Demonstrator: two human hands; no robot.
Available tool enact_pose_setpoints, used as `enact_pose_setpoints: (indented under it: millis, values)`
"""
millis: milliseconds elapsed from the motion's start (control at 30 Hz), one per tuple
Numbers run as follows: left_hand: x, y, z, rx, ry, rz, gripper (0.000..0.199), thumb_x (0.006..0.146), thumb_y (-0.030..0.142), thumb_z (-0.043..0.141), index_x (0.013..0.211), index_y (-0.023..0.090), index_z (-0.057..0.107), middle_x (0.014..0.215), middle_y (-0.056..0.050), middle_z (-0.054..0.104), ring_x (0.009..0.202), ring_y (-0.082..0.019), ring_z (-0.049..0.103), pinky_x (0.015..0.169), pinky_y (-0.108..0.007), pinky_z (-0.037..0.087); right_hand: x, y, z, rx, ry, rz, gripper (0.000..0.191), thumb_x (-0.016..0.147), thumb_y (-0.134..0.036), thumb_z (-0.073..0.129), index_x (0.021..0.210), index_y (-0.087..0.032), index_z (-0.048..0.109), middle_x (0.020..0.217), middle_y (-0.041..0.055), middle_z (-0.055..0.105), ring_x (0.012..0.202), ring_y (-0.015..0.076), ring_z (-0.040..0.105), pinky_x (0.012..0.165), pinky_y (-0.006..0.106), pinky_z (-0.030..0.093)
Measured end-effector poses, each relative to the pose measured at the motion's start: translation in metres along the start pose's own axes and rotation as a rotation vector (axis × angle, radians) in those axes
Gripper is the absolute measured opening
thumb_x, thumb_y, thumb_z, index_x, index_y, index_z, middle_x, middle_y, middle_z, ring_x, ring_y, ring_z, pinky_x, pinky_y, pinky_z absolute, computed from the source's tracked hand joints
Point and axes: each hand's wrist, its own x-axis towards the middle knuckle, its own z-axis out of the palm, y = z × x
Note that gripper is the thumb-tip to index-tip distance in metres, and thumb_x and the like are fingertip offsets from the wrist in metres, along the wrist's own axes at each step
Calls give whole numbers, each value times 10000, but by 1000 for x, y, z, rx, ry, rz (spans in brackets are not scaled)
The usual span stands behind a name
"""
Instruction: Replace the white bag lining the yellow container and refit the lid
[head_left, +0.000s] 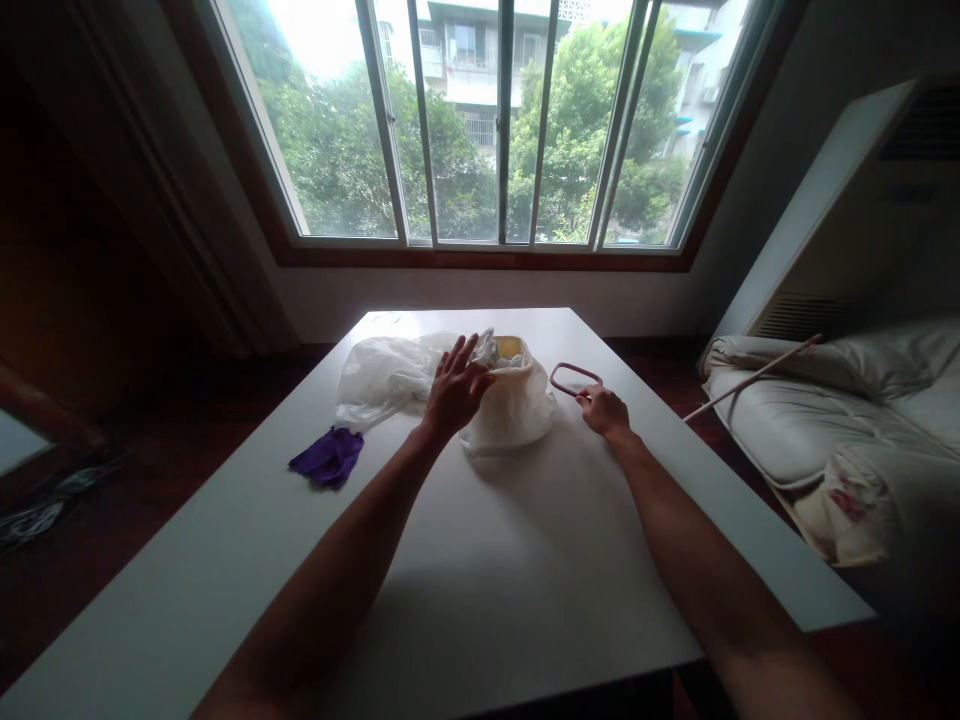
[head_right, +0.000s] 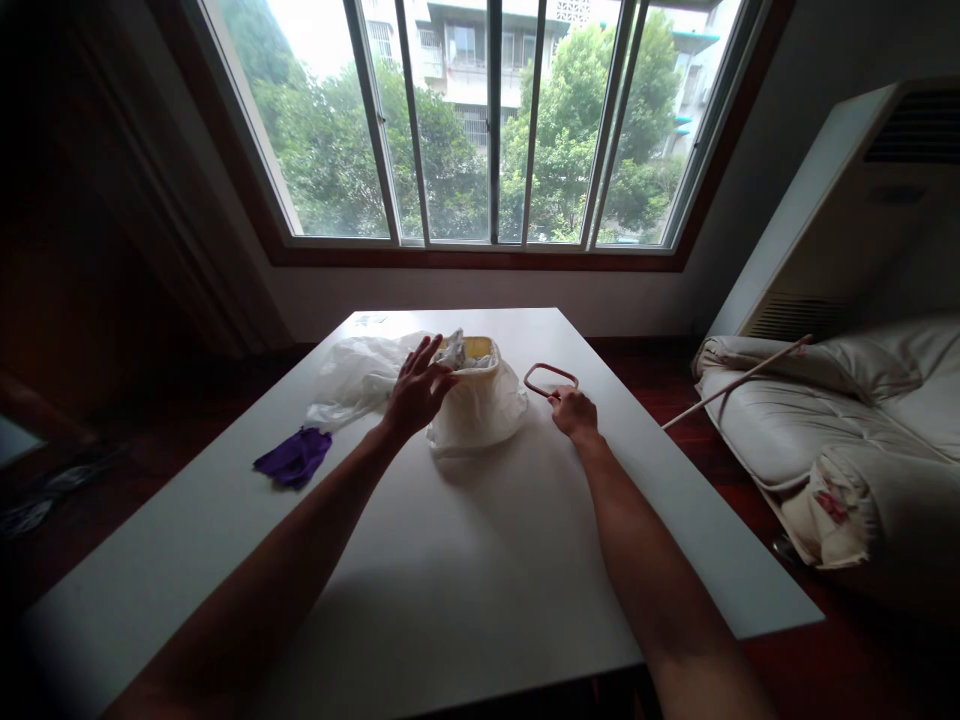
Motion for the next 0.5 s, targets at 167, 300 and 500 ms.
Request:
enact_pose_setpoints:
  millis: [167, 300, 500]
  values:
    - [3, 0, -11, 53, -46, -1, 284, 976, 412, 506, 968, 196, 689, 1614, -83, 335, 1529, -273, 221, 1224, -542, 242, -4, 2, 3, -2, -30, -13, 160, 908, -307, 607, 961, -207, 720, 1125, 76, 716, 963, 220, 676, 777, 288, 473]
    - [3, 0, -18, 84, -77, 4, 278, 972, 400, 506, 950, 198, 697, 1616, -74, 330, 1528, -285, 222, 1223, -559, 232, -5, 6, 2, -27, -41, -31, 161, 893, -309, 624, 961, -209, 729, 1146, 73, 705, 1006, 210, 659, 785, 272, 473]
    - [5, -5, -32, 92, -148, 19, 251, 951, 385, 546, 946, 187, 702, 1616, -86, 329, 1530, -299, 213, 1216, -572, 251, -9, 10, -5, -55, -125, -85, 153, 845, -341, 660, 904, -241, 760, 1193, 53, 696, 995, 212, 663, 798, 281, 484]
